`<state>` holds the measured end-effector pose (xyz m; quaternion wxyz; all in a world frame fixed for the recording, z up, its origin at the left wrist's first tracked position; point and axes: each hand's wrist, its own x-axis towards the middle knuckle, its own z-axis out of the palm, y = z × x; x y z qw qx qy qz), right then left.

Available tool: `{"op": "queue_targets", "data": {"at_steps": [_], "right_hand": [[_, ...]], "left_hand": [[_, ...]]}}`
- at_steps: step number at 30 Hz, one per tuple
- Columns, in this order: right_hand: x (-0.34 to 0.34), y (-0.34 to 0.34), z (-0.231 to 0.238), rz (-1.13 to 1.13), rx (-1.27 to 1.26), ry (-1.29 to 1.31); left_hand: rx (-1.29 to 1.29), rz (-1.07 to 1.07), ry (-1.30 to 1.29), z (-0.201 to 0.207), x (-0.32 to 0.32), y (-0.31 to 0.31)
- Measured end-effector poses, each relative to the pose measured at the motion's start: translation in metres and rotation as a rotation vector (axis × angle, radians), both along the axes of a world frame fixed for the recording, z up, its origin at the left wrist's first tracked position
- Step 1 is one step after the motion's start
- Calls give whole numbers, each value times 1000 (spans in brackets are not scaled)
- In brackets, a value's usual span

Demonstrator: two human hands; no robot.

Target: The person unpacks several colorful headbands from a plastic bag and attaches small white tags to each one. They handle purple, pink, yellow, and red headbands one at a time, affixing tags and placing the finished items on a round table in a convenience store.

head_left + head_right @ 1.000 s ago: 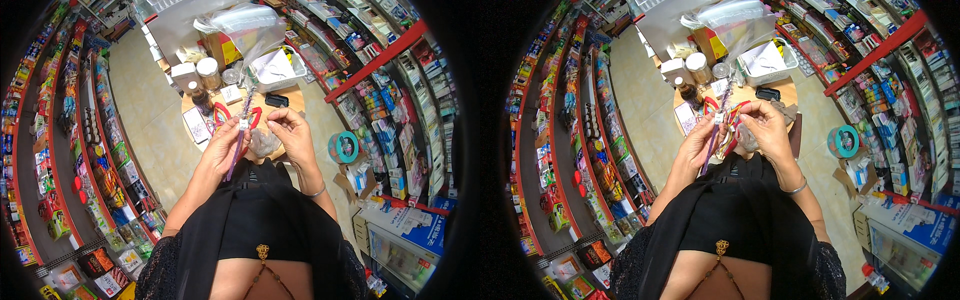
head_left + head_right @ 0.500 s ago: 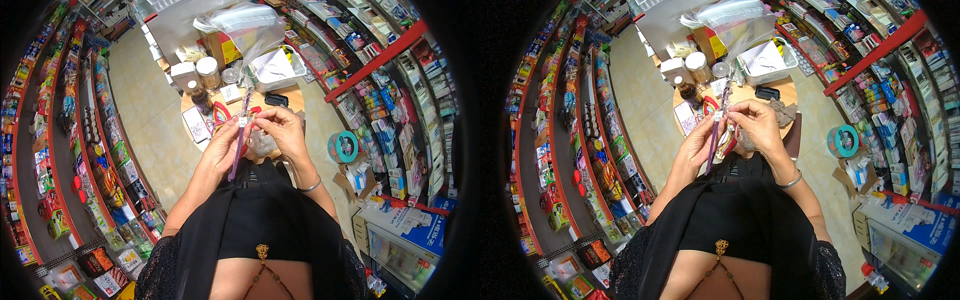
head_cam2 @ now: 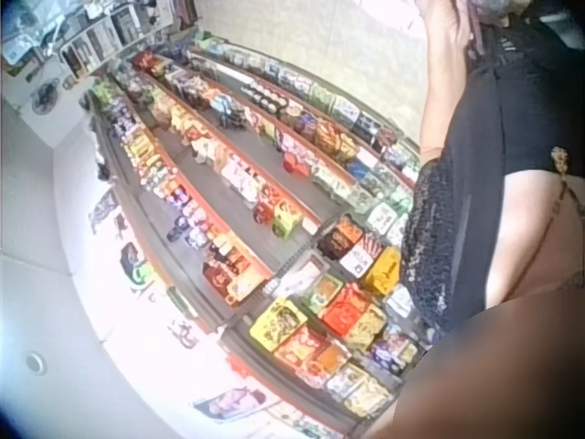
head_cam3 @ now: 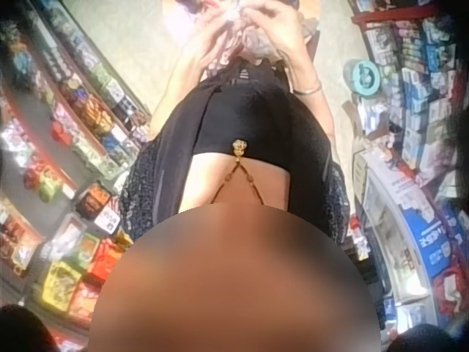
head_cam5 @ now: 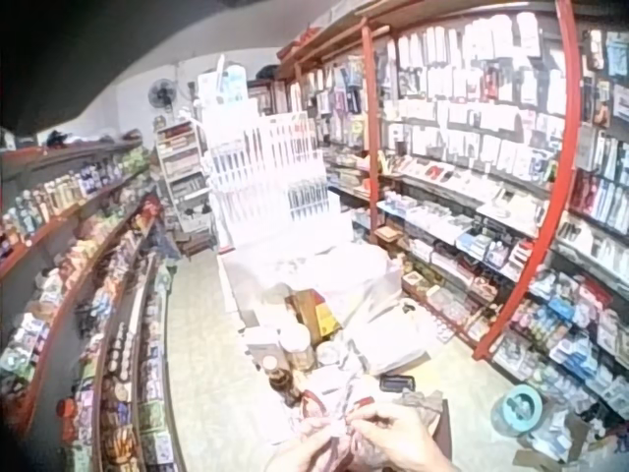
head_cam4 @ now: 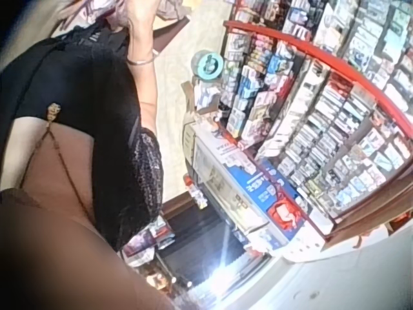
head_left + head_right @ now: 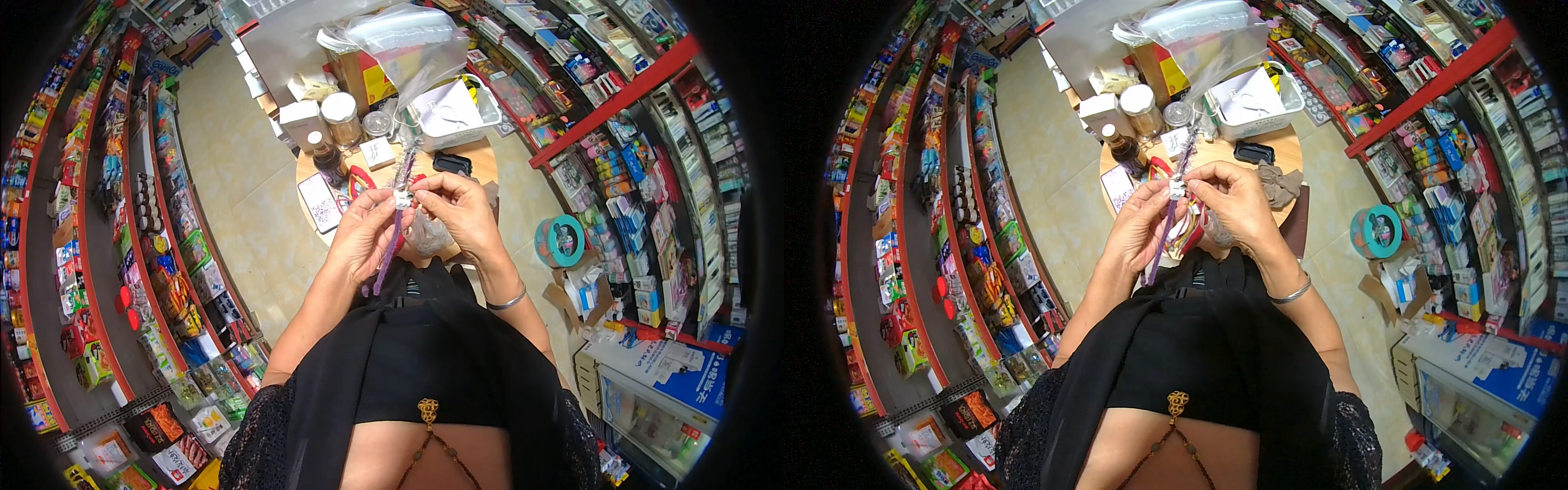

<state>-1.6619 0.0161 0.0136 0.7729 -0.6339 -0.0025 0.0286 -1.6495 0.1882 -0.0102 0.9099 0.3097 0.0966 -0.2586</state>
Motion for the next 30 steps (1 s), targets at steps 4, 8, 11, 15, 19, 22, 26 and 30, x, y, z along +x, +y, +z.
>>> {"op": "queue_targets", "data": {"at_steps": [4, 8, 11, 15, 19, 22, 26, 30], "right_hand": [[4, 0, 2, 11, -29, 31], [7, 0, 2, 25, -83, 53], [6, 1, 2, 32, -126, 18], [2, 2, 7, 25, -268, -33], [-7, 5, 9, -5, -386, -174], [-10, 10, 17, -18, -447, -222], [-13, 11, 14, -82, -487, -275], [-14, 13, 10, -96, -489, -286]], "left_hand": [[1, -21, 41, -1, 1, 1], [14, -42, 77, -3, 2, 1], [7, -55, 79, -3, 3, 2], [46, -28, -19, -3, 2, 3], [102, 32, -99, 5, -2, 3], [98, 48, -132, 8, -4, 2], [101, 58, -148, 12, -7, -1], [83, 98, -158, 9, -10, -4]]}}
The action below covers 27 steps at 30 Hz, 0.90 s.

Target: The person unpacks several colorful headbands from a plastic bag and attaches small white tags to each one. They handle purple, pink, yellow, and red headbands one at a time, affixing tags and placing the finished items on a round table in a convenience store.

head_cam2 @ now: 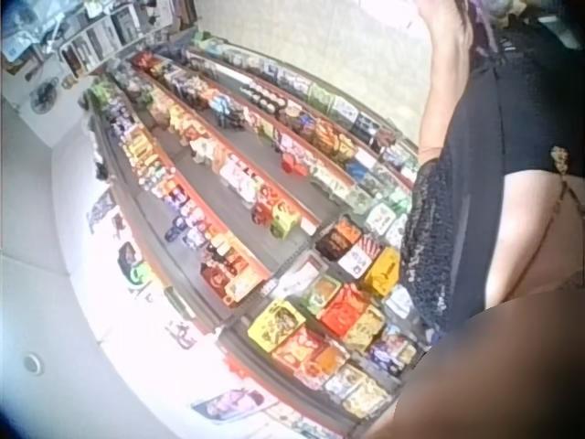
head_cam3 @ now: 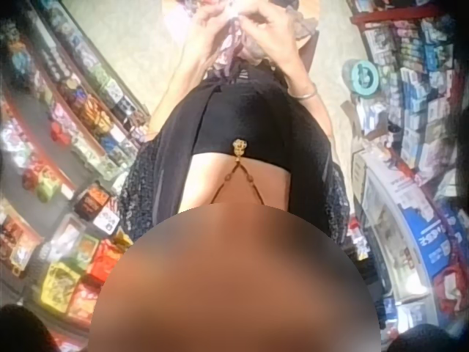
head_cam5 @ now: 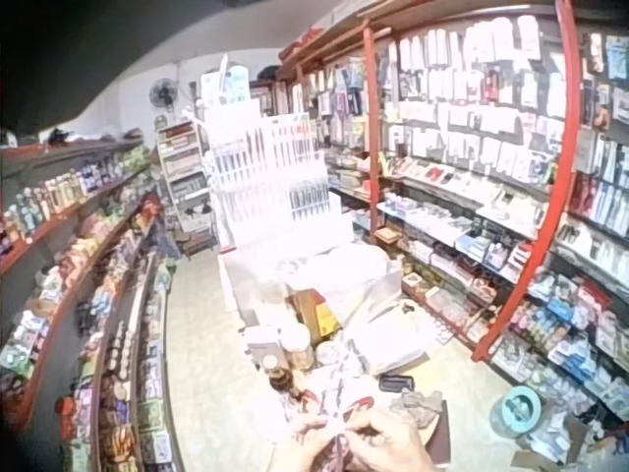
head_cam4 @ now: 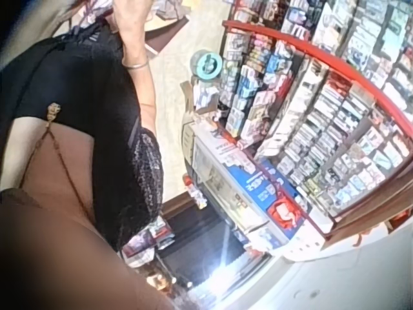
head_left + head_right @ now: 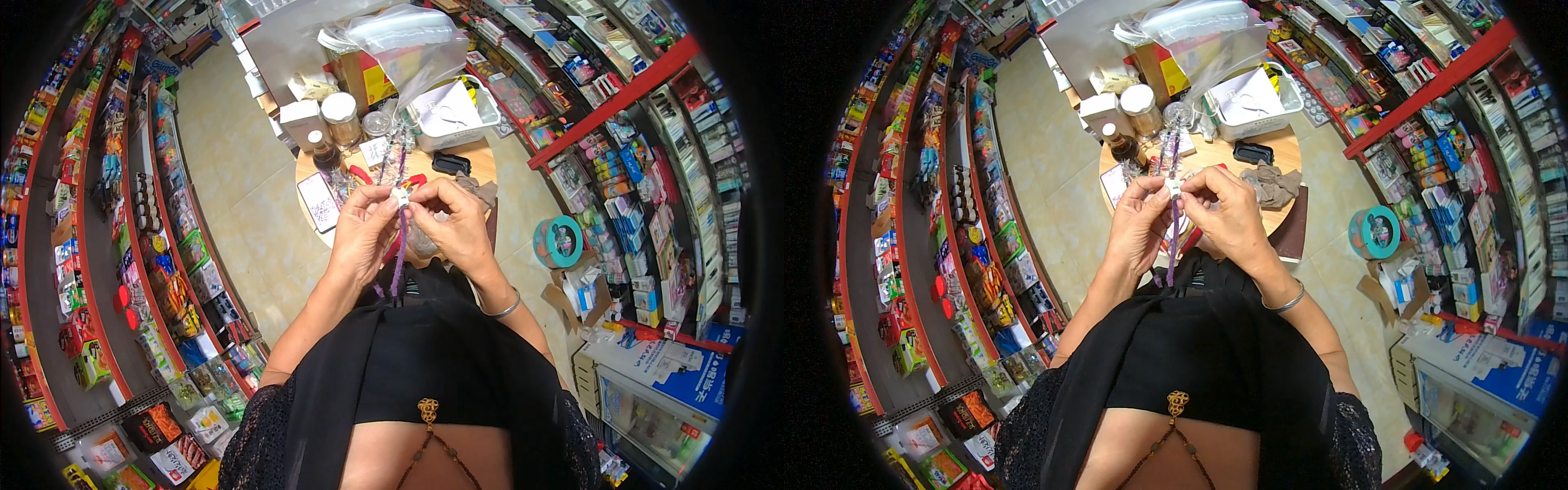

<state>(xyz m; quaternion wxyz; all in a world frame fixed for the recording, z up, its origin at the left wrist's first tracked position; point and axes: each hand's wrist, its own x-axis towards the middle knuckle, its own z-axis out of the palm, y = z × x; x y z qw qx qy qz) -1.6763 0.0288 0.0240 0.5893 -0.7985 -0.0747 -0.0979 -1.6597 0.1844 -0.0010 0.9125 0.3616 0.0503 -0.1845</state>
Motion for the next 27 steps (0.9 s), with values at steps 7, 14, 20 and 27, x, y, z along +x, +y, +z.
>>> {"op": "queue_targets", "data": {"at_steps": [7, 14, 20, 27], "right_hand": [[-2, 3, -6, 13, 134, -47], [-2, 6, -5, -23, 224, -52], [-2, 2, 2, -27, 112, -167], [-1, -1, 15, -12, -61, -304]], "left_hand": [[-72, 16, -6, 4, -5, -4], [-80, 67, -63, 2, -6, -10], [-93, 67, -97, 5, -6, -12], [-91, 56, -87, 5, -4, -13]]}}
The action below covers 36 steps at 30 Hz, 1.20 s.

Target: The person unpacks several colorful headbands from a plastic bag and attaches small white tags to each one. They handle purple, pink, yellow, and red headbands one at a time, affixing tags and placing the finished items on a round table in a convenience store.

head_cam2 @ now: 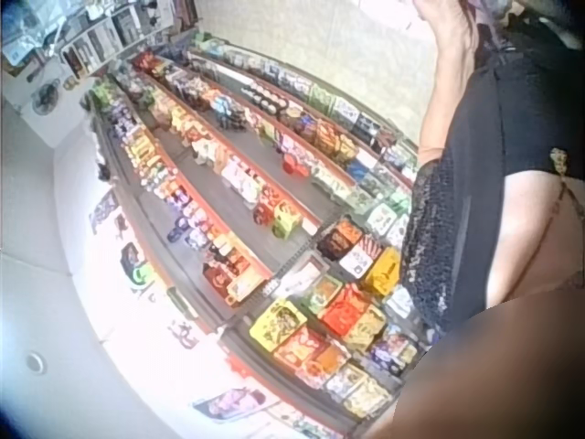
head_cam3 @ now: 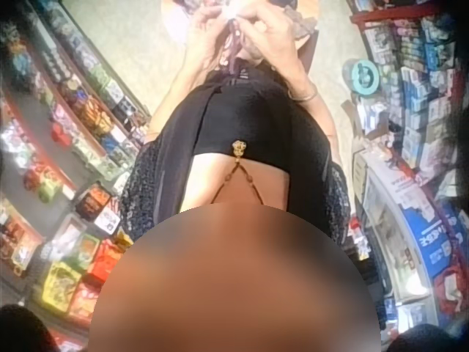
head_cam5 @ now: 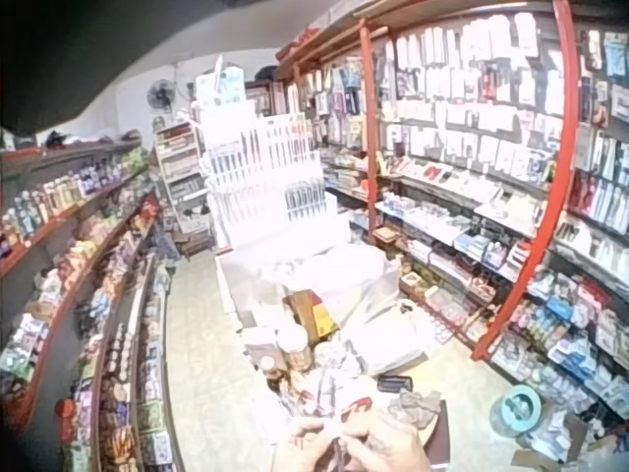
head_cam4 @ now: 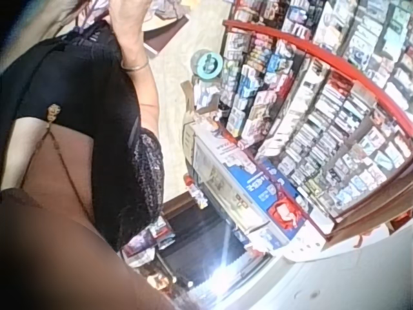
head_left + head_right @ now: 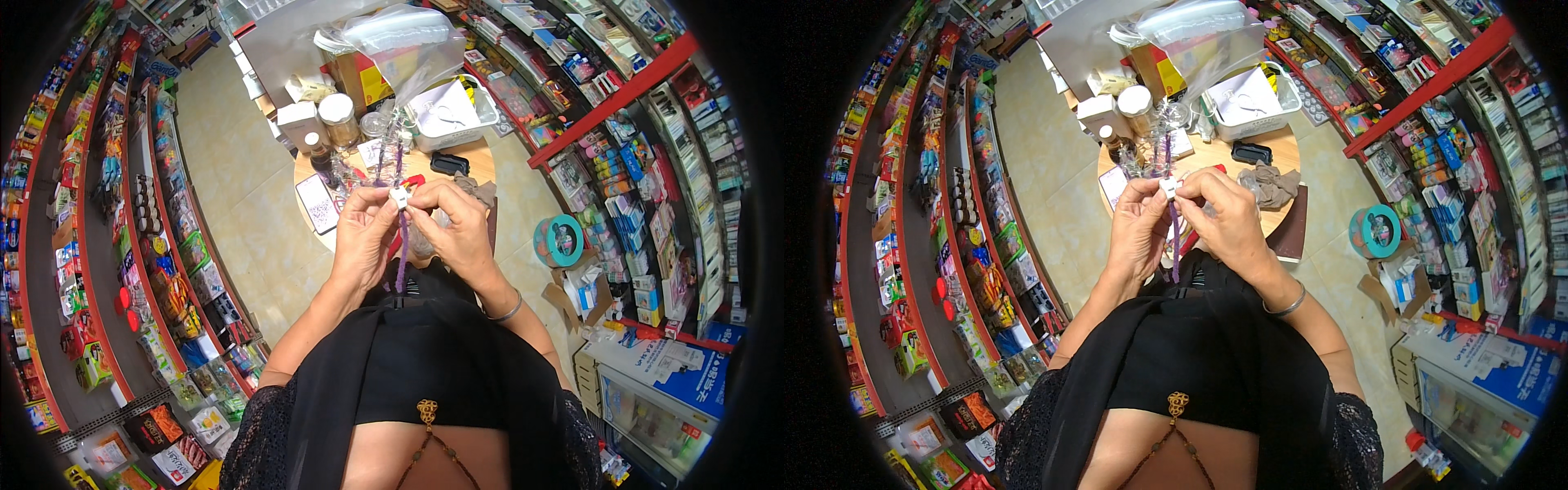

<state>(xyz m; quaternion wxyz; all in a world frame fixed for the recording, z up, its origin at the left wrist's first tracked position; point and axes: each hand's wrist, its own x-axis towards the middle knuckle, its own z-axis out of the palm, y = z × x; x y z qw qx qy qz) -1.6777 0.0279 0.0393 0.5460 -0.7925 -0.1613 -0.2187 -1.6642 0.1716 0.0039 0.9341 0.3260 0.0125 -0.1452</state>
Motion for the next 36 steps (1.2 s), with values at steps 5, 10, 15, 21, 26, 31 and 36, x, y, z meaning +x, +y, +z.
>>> {"op": "queue_targets", "data": {"at_steps": [5, 10, 15, 21, 26, 31, 36], "right_hand": [[1, -1, -3, 14, 71, 54], [-2, -1, 5, 102, 364, 269], [1, -12, 23, 86, -24, 3], [0, -14, 28, 143, -100, -22], [2, -15, 30, 173, -152, -57], [2, -13, 30, 150, -187, -77], [1, -11, 30, 130, -253, -108]], "left_hand": [[-6, 15, 22, 3, 1, -2], [-25, -23, -91, 4, 3, 3], [-13, -31, -119, 5, 2, 5], [-1, -43, -191, 6, 2, 6], [23, -32, -227, 1, 1, 7], [31, -43, -230, 1, 0, 10], [32, -38, -232, 0, -2, 10]]}}
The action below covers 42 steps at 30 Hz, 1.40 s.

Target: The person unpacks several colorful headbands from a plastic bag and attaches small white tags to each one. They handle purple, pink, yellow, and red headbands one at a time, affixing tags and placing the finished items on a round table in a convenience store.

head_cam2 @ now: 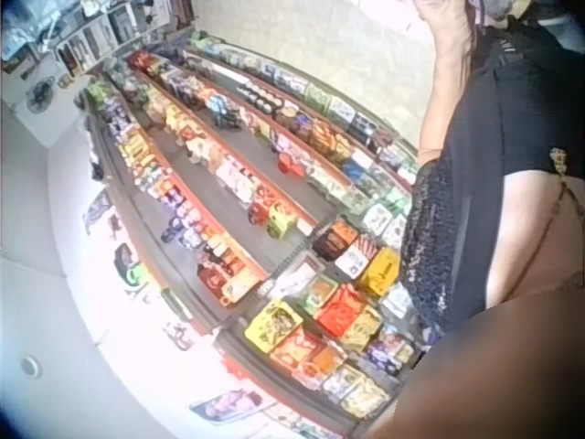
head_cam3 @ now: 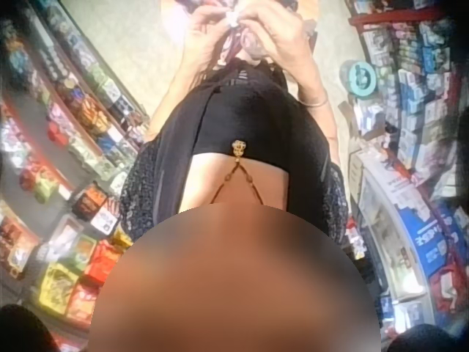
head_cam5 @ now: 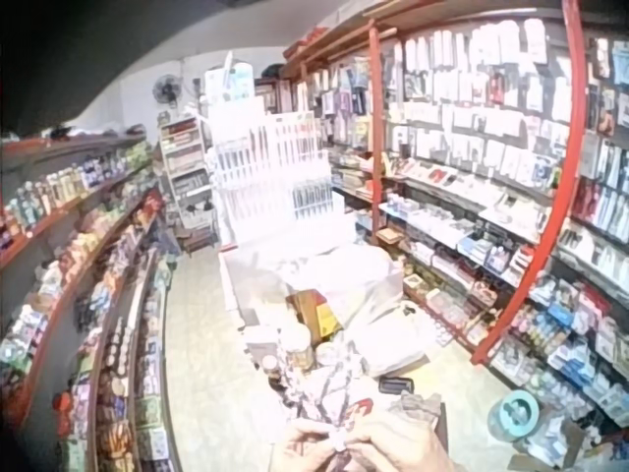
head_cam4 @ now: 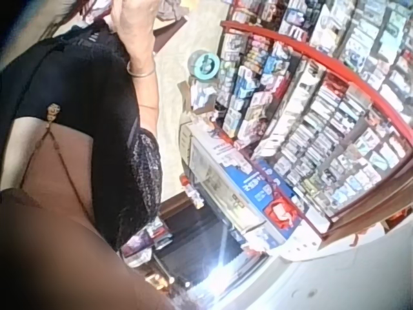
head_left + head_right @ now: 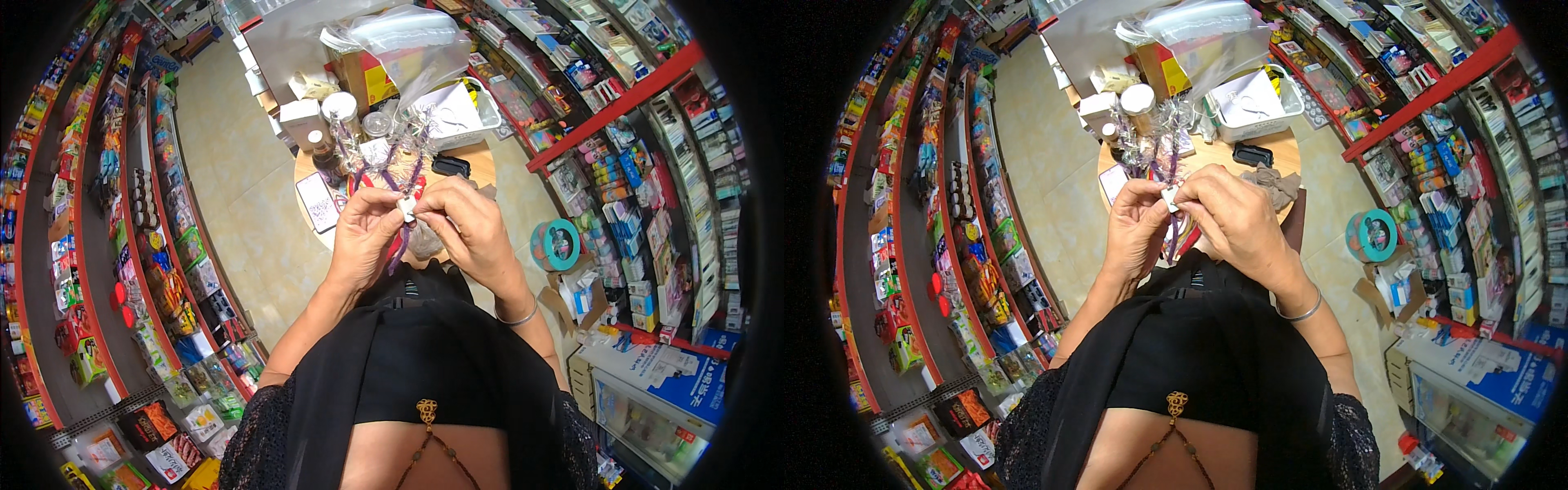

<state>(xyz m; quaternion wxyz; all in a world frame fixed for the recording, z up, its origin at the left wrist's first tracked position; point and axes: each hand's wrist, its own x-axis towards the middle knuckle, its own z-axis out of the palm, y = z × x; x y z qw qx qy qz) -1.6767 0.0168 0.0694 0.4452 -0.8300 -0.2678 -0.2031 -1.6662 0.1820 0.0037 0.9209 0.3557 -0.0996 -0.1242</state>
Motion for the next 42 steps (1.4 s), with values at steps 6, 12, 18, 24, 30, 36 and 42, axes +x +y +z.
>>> {"op": "queue_targets", "data": {"at_steps": [6, 12, 18, 24, 30, 36, 42], "right_hand": [[-2, 4, 3, -45, -134, -90], [-4, 5, 4, -23, -132, -70], [-4, 6, -1, -32, -153, -45], [-3, 6, -2, -47, -158, -68], [-2, 8, -7, -71, -170, -71], [-3, 11, -13, -78, -132, -72], [2, 8, -18, -31, -121, -112]], "left_hand": [[55, 19, -6, -1, -3, 2], [5, 1, 19, 0, -3, 0], [-4, -18, 90, -1, -3, 1], [5, -3, 84, 1, -4, -1], [33, 6, 73, -1, -4, -1], [50, 27, 90, -1, -4, -1], [69, 56, 79, 1, -4, -1]]}}
